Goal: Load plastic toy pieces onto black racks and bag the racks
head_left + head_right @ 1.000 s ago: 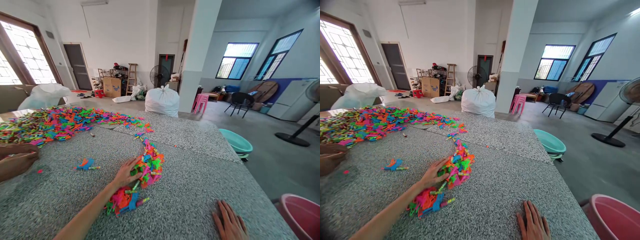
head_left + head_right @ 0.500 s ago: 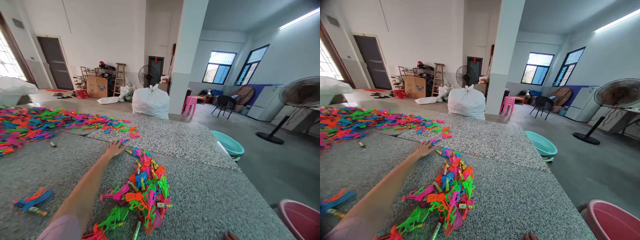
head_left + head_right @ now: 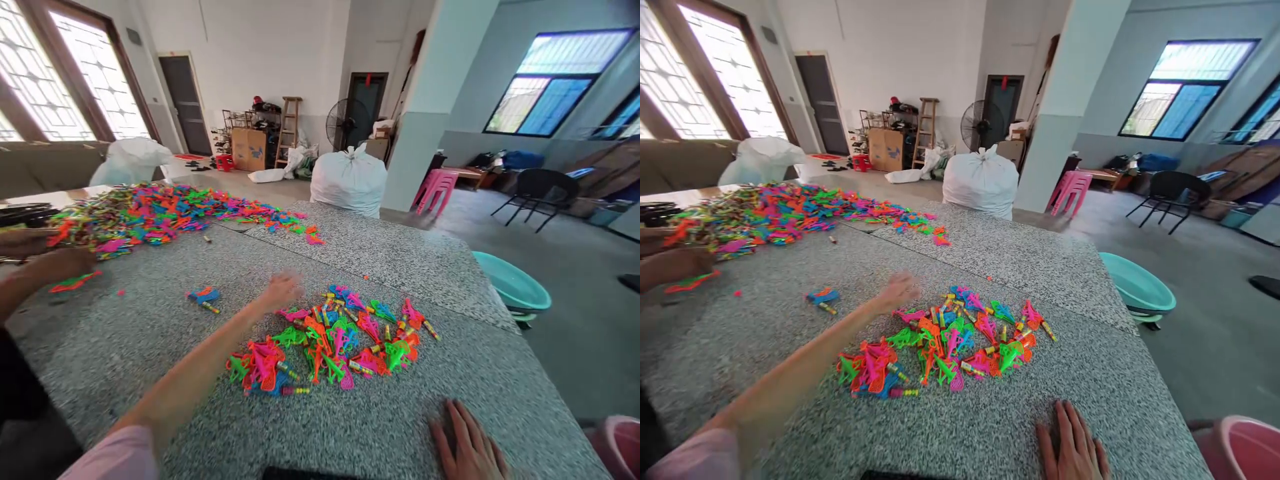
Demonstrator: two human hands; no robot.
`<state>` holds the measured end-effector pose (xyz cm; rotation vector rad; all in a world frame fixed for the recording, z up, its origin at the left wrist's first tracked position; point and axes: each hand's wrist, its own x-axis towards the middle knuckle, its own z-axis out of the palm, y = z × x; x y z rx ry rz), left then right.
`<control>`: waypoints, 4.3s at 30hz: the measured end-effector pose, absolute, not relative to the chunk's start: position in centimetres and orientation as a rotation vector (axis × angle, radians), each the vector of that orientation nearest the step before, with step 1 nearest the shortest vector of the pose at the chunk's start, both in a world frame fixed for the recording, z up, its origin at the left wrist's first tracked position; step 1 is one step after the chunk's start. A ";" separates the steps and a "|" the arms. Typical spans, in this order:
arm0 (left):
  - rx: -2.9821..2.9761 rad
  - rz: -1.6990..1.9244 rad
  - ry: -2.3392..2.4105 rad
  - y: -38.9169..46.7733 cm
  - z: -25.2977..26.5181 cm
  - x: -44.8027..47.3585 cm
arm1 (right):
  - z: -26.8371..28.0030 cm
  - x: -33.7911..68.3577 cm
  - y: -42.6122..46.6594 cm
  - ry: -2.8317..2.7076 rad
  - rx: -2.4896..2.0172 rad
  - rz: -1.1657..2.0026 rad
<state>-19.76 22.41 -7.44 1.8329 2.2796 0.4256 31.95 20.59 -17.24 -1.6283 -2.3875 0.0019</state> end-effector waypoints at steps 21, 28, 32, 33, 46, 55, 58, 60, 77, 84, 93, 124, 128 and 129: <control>1.866 0.456 2.175 15.1 -11.8 -2.5 | -10.1 26.8 11.8 -2.299 -1.347 0.405; 1.765 0.598 2.301 14.5 -10.3 -6.3 | -8.6 28.3 2.9 -2.535 -1.315 0.310; 1.613 0.600 2.429 16.0 -10.0 -8.6 | -7.1 23.8 7.2 -2.422 -1.494 0.267; 1.631 0.590 2.406 16.7 -10.1 -8.2 | -7.0 22.1 8.3 -2.417 -1.538 0.293; 2.274 0.564 1.619 -0.2 -10.0 3.3 | -9.8 31.5 7.6 -1.573 -1.689 0.833; 2.474 0.373 1.325 -1.3 -12.6 10.8 | -8.7 27.6 4.7 -1.239 -1.452 1.108; 2.408 0.356 1.407 -2.2 -13.2 12.4 | -8.9 24.7 2.9 -1.416 -1.434 1.218; 2.385 0.353 1.404 -3.3 -13.5 13.1 | -9.3 23.0 2.1 -1.567 -1.447 1.179; 2.503 0.417 1.418 -4.7 -15.1 13.7 | -8.5 19.2 3.5 -2.241 -1.535 0.586; 2.621 0.465 1.501 -6.4 -13.3 9.9 | -5.4 21.3 6.8 -2.426 -1.377 0.735; 2.790 0.426 1.508 -7.6 -12.6 7.2 | -6.1 21.6 12.9 -2.635 -1.385 0.794; 2.787 0.440 1.580 -7.9 -14.1 8.4 | -7.4 16.4 7.3 -2.527 -1.163 0.942; 2.768 0.415 1.571 -7.9 -14.0 8.3 | -7.0 16.5 7.1 -2.677 -1.105 0.856; 2.764 0.415 1.572 -7.9 -13.9 8.4 | -6.9 16.5 7.1 -2.690 -1.125 0.826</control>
